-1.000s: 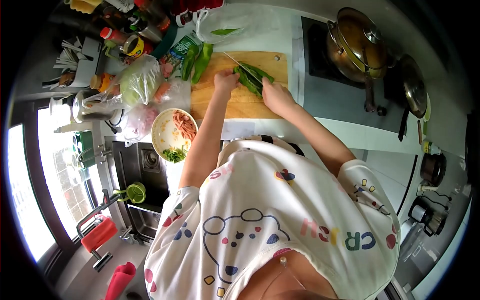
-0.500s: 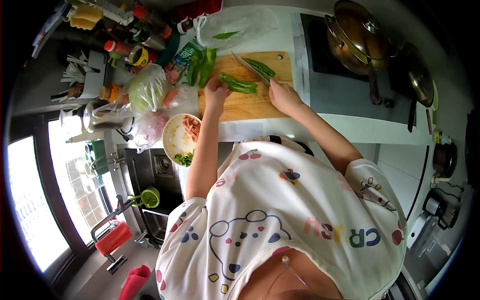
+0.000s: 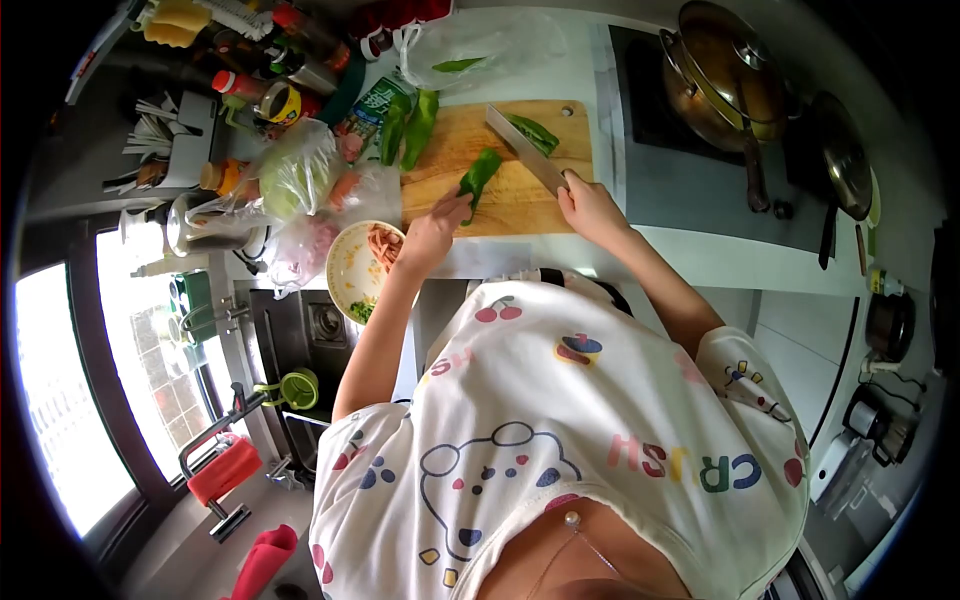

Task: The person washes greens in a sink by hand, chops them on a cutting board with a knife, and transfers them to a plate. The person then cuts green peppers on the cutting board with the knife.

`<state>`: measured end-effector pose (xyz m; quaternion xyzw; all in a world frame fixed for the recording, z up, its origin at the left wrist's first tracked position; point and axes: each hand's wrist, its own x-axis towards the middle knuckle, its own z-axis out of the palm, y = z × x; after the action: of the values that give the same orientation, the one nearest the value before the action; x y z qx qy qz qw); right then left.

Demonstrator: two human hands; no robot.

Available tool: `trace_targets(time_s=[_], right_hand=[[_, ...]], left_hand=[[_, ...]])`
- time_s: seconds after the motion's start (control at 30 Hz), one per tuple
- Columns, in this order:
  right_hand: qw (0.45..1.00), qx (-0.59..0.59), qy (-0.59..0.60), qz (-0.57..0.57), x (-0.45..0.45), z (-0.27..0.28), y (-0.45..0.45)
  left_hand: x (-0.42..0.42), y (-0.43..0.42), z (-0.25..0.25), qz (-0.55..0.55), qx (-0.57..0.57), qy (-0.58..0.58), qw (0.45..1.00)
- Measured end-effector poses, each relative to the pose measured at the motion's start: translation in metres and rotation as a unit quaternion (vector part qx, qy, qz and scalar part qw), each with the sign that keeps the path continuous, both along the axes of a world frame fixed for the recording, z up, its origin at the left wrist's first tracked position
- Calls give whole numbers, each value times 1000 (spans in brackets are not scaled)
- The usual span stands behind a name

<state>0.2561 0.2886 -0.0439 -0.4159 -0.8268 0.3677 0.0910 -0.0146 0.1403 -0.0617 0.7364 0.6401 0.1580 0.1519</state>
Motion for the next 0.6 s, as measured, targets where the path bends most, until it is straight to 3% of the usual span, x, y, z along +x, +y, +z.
trace_targets(time_s=[0.1, 0.23, 0.47, 0.6], right_hand=[[1000, 3, 7, -6, 5, 9, -5], [1000, 22, 11, -10, 4, 14, -3], [998, 30, 30, -46, 12, 17, 5], [999, 14, 1, -45, 21, 28, 5]], left_hand=[[18, 10, 3, 143, -7, -66, 988], [50, 39, -20, 197, 78, -18, 977], [58, 37, -52, 133, 108, 50, 984], [21, 31, -36, -15, 86, 52, 995]])
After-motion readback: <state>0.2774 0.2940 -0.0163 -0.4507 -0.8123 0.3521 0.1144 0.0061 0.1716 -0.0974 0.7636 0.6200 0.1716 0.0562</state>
